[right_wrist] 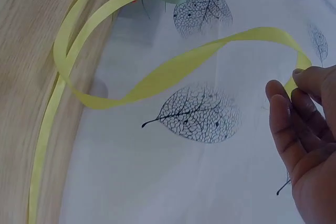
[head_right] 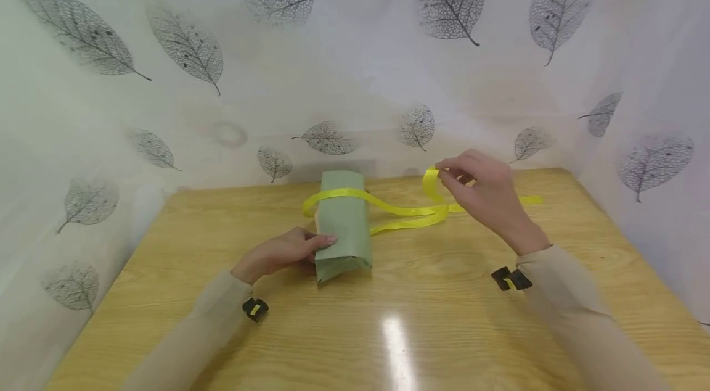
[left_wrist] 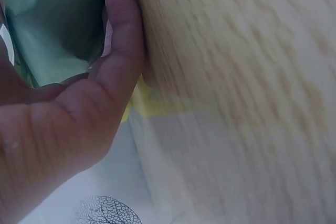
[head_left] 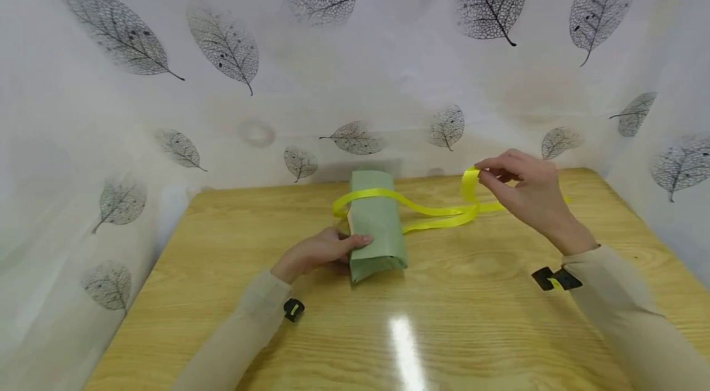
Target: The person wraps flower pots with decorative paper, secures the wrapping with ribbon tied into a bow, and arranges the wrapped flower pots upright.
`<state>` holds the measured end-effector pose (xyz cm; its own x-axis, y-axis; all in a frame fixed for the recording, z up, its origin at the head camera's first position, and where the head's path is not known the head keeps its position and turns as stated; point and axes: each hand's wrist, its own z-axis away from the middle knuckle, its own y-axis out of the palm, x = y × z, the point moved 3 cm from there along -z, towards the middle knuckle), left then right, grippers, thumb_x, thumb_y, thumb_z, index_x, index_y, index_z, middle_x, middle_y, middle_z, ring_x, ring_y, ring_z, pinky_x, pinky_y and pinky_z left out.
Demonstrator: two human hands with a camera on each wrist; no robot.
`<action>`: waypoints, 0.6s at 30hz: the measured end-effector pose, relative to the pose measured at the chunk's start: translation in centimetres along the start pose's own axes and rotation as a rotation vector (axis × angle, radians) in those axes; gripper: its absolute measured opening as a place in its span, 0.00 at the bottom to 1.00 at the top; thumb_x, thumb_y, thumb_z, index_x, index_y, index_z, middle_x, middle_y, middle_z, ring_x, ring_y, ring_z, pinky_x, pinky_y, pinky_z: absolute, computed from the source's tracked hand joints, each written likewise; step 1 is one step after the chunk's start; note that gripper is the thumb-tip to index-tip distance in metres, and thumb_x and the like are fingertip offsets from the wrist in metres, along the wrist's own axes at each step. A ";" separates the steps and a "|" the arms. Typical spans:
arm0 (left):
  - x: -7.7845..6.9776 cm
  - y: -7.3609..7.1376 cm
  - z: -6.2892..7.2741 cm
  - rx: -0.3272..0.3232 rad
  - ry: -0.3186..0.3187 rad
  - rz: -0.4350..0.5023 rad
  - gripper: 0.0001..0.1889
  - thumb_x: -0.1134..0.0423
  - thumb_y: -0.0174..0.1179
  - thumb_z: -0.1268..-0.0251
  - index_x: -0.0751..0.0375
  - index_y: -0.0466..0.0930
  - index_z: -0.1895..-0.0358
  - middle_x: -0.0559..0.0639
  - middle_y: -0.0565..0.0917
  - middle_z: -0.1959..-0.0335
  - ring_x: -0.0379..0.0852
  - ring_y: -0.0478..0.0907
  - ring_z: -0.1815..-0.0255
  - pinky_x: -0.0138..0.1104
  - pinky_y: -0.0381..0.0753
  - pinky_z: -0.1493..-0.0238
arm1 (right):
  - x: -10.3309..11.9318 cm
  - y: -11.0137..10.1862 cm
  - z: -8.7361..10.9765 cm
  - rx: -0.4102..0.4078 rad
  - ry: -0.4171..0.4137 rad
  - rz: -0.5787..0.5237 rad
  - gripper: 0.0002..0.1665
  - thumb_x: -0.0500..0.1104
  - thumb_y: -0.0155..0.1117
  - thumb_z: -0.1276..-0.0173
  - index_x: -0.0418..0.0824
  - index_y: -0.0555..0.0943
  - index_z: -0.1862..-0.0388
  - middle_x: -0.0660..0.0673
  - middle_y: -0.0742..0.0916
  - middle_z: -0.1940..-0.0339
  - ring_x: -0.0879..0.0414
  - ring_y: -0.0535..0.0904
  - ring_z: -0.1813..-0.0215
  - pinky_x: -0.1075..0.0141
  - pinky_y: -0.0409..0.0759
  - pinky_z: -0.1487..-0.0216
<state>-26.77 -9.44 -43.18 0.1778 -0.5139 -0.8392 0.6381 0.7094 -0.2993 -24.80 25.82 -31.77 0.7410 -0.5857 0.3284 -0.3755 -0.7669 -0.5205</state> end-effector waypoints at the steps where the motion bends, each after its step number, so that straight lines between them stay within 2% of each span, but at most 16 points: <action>1: 0.1 -0.1 0.0 0.007 -0.007 0.006 0.32 0.39 0.56 0.27 0.68 0.82 0.44 0.54 0.89 0.53 0.42 0.86 0.56 0.38 0.87 0.49 | 0.2 0.5 -0.4 0.012 -0.014 -0.017 0.19 0.20 0.74 0.47 0.37 0.90 0.60 0.46 0.89 0.69 0.76 0.78 0.66 0.85 0.76 0.62; 5: 0.1 -0.2 -0.1 0.011 -0.021 0.014 0.33 0.39 0.56 0.27 0.69 0.80 0.40 0.55 0.89 0.52 0.42 0.86 0.55 0.38 0.87 0.50 | 0.7 2.7 -1.7 0.066 -0.058 -0.066 0.18 0.21 0.72 0.44 0.37 0.90 0.57 0.44 0.91 0.65 0.70 0.83 0.65 0.83 0.78 0.62; 10: 0.0 -0.2 0.0 0.012 -0.023 0.026 0.34 0.40 0.55 0.25 0.71 0.78 0.38 0.57 0.88 0.48 0.45 0.87 0.52 0.40 0.88 0.49 | 1.4 5.4 -2.5 0.111 -0.024 -0.084 0.14 0.25 0.70 0.38 0.37 0.89 0.56 0.43 0.92 0.61 0.60 0.86 0.67 0.81 0.80 0.63; 14: 0.0 -0.1 0.0 0.014 -0.026 0.031 0.33 0.40 0.55 0.25 0.71 0.78 0.38 0.57 0.88 0.47 0.46 0.87 0.51 0.41 0.87 0.48 | 2.0 7.3 -2.9 0.139 -0.002 -0.115 0.12 0.27 0.69 0.35 0.37 0.90 0.55 0.42 0.93 0.60 0.58 0.87 0.68 0.79 0.81 0.64; 18: -0.1 -0.1 0.0 0.023 -0.028 0.020 0.32 0.40 0.55 0.25 0.70 0.80 0.41 0.55 0.89 0.51 0.43 0.86 0.55 0.39 0.87 0.49 | 2.4 9.0 -3.3 0.173 -0.004 -0.151 0.12 0.29 0.68 0.33 0.38 0.90 0.54 0.42 0.93 0.58 0.57 0.88 0.67 0.75 0.84 0.64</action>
<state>-26.83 -9.42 -43.08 0.2118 -0.5131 -0.8318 0.6511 0.7088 -0.2714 -28.25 16.62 -33.04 0.7836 -0.4667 0.4101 -0.1597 -0.7892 -0.5931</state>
